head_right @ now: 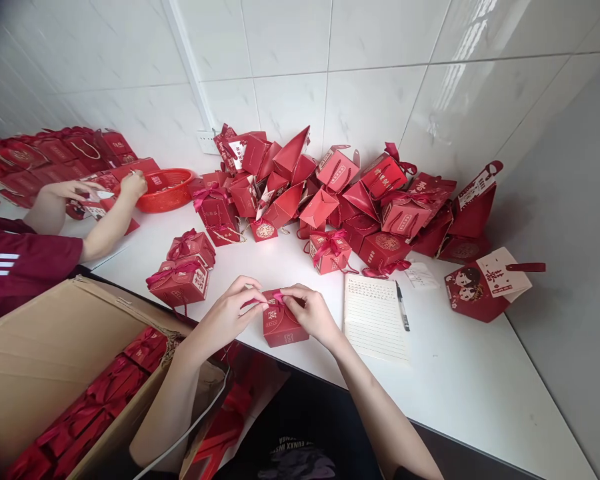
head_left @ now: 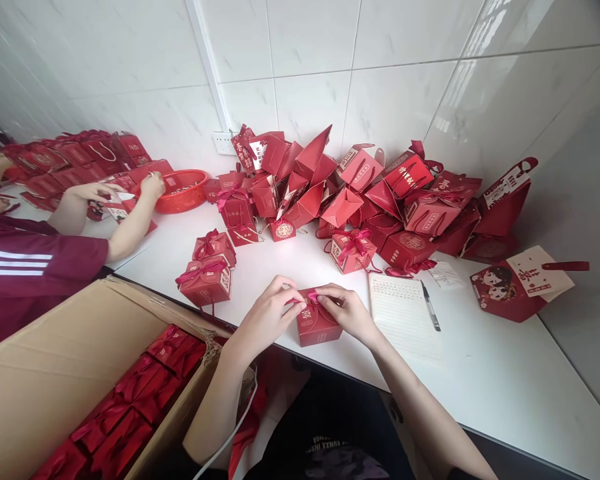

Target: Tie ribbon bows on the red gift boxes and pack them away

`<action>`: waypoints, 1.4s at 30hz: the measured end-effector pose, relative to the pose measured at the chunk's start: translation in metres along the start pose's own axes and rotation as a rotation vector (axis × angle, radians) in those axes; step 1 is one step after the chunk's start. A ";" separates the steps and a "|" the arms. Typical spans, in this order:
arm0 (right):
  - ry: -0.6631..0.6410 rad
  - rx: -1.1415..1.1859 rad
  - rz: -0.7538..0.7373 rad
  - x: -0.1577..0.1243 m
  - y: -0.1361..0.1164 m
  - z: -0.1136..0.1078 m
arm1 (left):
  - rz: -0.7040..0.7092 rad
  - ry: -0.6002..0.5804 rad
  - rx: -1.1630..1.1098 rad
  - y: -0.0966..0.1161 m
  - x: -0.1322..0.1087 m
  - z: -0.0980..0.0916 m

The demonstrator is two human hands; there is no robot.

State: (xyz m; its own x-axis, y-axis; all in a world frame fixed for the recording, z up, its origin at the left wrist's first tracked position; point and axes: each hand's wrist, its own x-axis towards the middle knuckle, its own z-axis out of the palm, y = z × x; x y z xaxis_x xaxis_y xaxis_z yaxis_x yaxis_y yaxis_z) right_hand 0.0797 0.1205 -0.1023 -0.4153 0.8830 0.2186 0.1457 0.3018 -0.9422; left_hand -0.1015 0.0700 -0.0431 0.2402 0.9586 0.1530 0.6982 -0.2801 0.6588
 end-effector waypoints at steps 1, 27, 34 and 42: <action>0.008 0.020 0.016 0.000 0.000 0.001 | 0.017 0.000 0.001 0.001 0.002 0.000; 0.037 0.281 0.145 0.001 0.006 0.006 | -0.020 -0.039 -0.251 -0.026 0.055 0.023; 0.092 0.367 0.129 -0.001 0.007 0.009 | 0.093 0.056 -0.168 -0.042 0.037 0.037; 0.118 0.269 0.067 -0.004 0.004 0.009 | 0.131 0.098 -0.190 -0.033 0.017 0.043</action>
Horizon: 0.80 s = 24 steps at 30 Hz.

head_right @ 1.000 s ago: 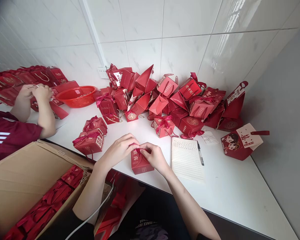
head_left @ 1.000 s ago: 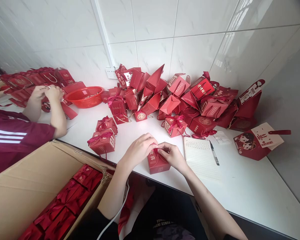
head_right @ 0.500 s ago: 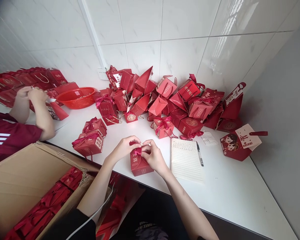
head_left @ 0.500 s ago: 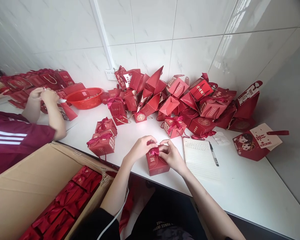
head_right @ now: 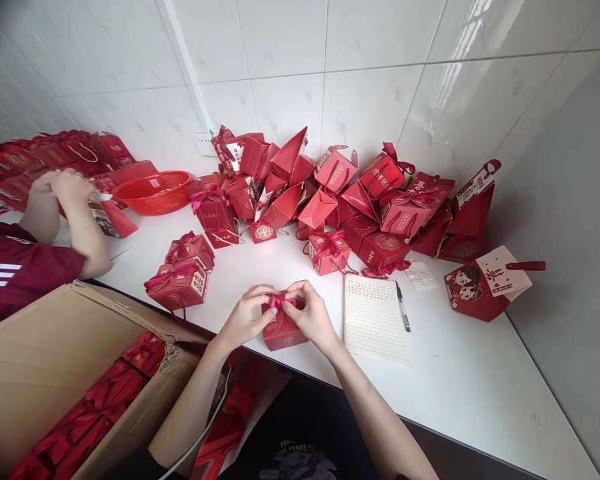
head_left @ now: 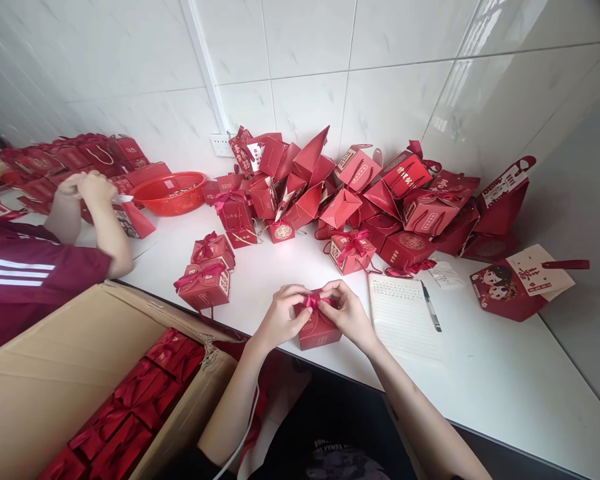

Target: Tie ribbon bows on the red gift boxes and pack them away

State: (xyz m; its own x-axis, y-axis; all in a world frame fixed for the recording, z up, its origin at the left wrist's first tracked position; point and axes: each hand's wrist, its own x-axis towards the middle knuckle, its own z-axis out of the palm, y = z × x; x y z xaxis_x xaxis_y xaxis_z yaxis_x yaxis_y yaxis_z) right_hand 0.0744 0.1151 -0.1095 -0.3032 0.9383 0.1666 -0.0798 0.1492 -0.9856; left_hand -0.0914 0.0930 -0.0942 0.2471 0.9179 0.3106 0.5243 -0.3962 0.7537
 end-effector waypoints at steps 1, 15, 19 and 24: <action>0.002 -0.011 -0.005 0.000 0.000 0.000 | 0.000 0.013 -0.014 0.000 -0.001 0.002; -0.037 -0.160 -0.074 0.000 -0.003 -0.008 | -0.177 0.062 -0.331 -0.009 -0.001 0.021; -0.044 -0.277 -0.109 -0.001 -0.006 -0.008 | -0.199 0.062 -0.341 -0.009 0.001 0.022; -0.059 -0.443 -0.197 -0.002 -0.007 -0.008 | -0.216 0.064 -0.354 -0.006 0.002 0.024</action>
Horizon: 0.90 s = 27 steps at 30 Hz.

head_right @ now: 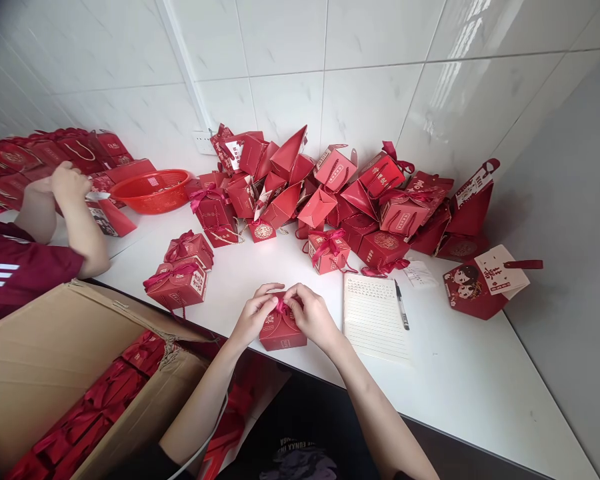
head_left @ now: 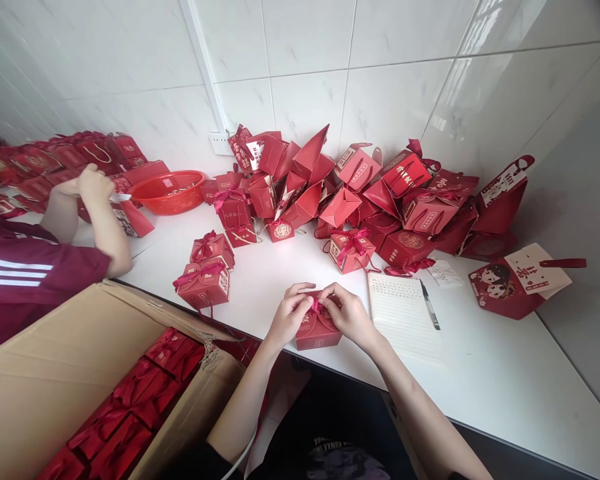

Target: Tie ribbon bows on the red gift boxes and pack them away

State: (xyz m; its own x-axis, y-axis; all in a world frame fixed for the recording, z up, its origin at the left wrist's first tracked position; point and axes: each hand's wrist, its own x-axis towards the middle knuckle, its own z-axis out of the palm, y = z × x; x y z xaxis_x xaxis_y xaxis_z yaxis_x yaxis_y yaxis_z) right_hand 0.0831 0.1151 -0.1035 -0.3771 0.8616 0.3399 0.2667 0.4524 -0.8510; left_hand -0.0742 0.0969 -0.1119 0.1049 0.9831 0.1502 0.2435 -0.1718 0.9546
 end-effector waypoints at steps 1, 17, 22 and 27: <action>0.015 -0.034 -0.026 0.000 0.001 0.000 | -0.002 0.003 -0.002 0.000 0.000 0.000; 0.164 -0.425 -0.319 -0.019 0.000 0.001 | -0.049 0.019 -0.099 0.001 -0.003 -0.002; 0.159 -0.432 -0.326 -0.017 0.004 -0.001 | -0.028 -0.005 -0.086 0.000 -0.006 -0.006; 0.179 -0.494 -0.317 -0.017 0.006 -0.007 | -0.009 0.047 0.006 0.002 -0.009 -0.009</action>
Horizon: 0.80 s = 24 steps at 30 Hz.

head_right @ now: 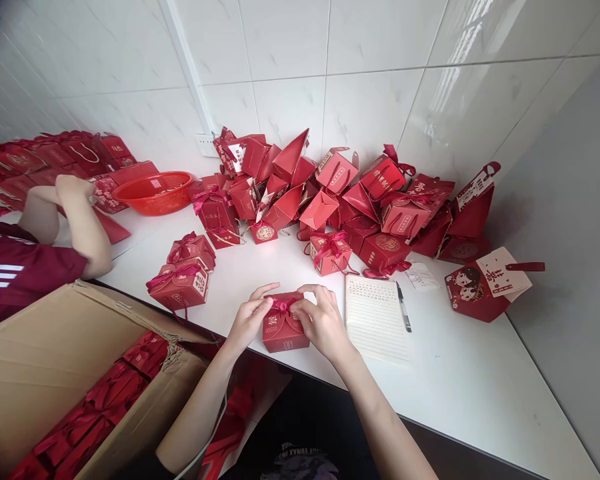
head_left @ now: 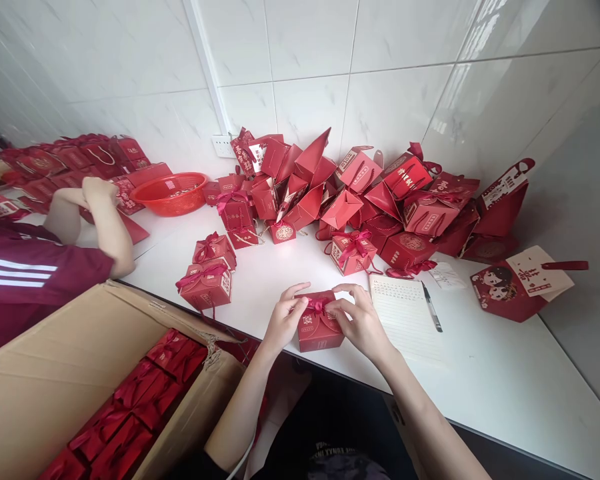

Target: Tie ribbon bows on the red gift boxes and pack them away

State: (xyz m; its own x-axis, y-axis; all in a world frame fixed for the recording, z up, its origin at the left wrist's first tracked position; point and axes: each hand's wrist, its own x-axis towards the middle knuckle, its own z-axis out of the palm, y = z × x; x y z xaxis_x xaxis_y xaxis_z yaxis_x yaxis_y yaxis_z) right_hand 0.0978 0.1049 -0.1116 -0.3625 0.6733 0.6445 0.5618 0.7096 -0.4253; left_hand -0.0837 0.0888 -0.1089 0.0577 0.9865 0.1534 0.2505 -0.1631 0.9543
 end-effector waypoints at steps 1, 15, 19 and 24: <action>0.000 -0.013 0.003 0.000 0.001 -0.001 | 0.008 0.013 0.031 0.001 -0.001 -0.001; -0.041 -0.135 -0.033 -0.011 0.005 -0.023 | 0.141 0.173 0.530 0.002 -0.011 -0.011; -0.080 -0.006 0.123 -0.009 -0.003 -0.025 | 0.177 0.176 0.547 0.019 -0.018 -0.008; -0.239 0.123 0.459 -0.004 -0.018 -0.021 | 0.028 0.018 0.467 0.030 -0.027 -0.004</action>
State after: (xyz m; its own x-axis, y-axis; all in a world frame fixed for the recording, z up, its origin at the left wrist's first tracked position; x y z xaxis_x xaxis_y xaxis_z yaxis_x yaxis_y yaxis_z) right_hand 0.1044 0.0854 -0.0932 -0.2671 0.9387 0.2178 0.6163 0.3402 -0.7102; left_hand -0.0814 0.0574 -0.0833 0.0546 0.9811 0.1855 0.6574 -0.1752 0.7329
